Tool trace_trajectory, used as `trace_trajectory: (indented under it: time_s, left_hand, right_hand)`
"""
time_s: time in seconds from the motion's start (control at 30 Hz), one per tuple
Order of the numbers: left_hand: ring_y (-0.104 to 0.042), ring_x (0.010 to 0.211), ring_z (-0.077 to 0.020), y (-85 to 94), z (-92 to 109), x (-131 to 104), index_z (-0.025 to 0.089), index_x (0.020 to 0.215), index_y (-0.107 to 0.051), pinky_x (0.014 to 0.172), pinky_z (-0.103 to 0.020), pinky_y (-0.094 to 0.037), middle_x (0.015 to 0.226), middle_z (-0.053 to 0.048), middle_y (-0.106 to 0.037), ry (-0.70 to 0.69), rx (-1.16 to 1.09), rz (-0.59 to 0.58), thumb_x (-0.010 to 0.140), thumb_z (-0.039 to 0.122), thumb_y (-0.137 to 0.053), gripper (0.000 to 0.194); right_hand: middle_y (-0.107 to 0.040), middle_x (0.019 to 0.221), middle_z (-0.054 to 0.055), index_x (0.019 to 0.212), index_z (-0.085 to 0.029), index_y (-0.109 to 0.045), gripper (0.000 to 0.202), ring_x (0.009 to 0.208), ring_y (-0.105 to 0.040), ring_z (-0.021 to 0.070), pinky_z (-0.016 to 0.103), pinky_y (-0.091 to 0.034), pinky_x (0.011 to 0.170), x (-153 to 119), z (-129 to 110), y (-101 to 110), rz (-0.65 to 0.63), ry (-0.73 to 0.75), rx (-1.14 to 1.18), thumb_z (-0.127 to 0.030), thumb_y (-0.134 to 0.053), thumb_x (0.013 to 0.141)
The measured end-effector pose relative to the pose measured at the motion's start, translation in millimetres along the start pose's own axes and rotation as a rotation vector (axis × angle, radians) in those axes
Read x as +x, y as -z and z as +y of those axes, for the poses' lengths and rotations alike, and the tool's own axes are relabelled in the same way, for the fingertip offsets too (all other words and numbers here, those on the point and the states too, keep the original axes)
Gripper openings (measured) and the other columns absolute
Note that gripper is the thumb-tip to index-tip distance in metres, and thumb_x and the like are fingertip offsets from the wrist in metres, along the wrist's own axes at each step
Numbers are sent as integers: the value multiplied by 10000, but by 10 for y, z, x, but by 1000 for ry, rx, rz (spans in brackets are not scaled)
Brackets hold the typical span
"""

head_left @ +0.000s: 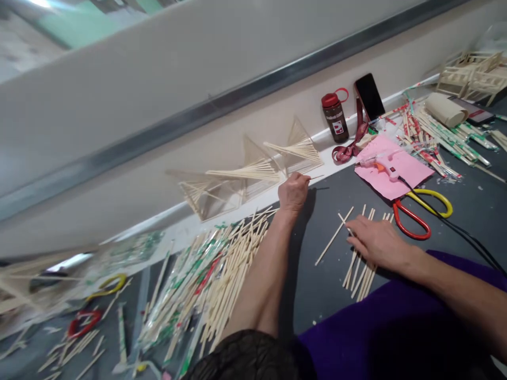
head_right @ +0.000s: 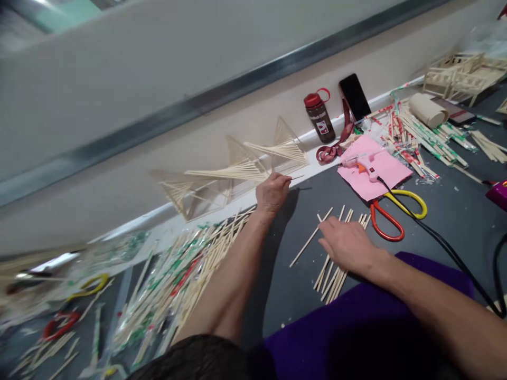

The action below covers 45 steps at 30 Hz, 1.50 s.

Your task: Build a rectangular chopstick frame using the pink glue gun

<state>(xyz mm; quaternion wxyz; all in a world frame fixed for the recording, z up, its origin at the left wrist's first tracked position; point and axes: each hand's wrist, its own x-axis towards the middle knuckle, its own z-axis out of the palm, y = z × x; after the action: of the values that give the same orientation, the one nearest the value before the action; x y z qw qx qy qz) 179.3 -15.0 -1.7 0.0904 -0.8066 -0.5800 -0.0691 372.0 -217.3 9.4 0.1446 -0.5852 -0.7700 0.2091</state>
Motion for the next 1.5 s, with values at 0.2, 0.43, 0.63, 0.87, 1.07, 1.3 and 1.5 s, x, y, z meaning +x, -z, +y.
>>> trace_trajectory:
  time_s: [0.2, 0.43, 0.63, 0.87, 1.07, 1.3, 1.5]
  left_hand:
    - [-684, 964, -243, -286, -54, 317, 230, 1162, -750, 692, -313, -457, 1146, -109, -694, -5, 46, -12, 1013, 282, -422, 364]
    - [-685, 949, -267, -393, -134, 488, 195, 1133, -746, 682, -330, -446, 1124, -132, -680, 11, 87, -42, 1019, 280, -377, 395]
    - [-683, 955, -255, -339, -61, 493, 162, 1119, -726, 697, -309, -458, 1129, -144, -661, -3, 133, -98, 1009, 221, -376, 372]
    - [-678, 1028, -299, -281, 16, 535, 100, 1105, -726, 751, -340, -499, 1097, -191, -667, -19, 148, -143, 991, 148, -378, 370]
    - [-657, 1060, -314, -324, 56, 533, 44, 1098, -730, 784, -365, -518, 1058, -226, -663, -26, 104, -125, 962, 96, -394, 366]
    - [-639, 1069, -283, -382, 136, 556, 27, 1111, -728, 808, -351, -523, 1101, -239, -643, -32, 21, -78, 951, 63, -400, 367]
    - [-626, 1082, -295, -398, 143, 558, -1, 1115, -717, 820, -366, -522, 1104, -252, -634, -63, -15, -67, 947, 47, -391, 370]
  right_hand:
    - [-695, 1061, 89, 1138, -177, -633, 221, 880, -696, 230, 299, -372, 592, -6, -47, -75, -82, 67, -51, -220, -491, 975]
    - [-688, 940, 64, 1021, -201, -630, 143, 728, -657, 182, 301, -289, 532, -42, 20, -289, -9, 210, -41, -195, -511, 940]
    - [-683, 899, 34, 988, -220, -615, 131, 693, -644, 156, 289, -329, 542, -81, 63, -376, 67, 243, -23, -185, -503, 931]
    - [-678, 867, 34, 967, -211, -620, 138, 667, -665, 182, 304, -358, 522, -75, 67, -367, 119, 285, -48, -174, -492, 930]
    - [-674, 840, 33, 956, -210, -619, 155, 668, -685, 196, 311, -443, 540, -102, 51, -331, 130, 314, -56, -167, -471, 939]
    - [-708, 907, 57, 1015, -245, -615, 204, 656, -675, 176, 295, -493, 572, -134, 163, -448, 181, 319, -46, -190, -424, 969]
    - [-695, 892, 48, 1028, -260, -632, 208, 651, -666, 170, 280, -494, 570, -136, 174, -416, 159, 329, -51, -207, -440, 968]
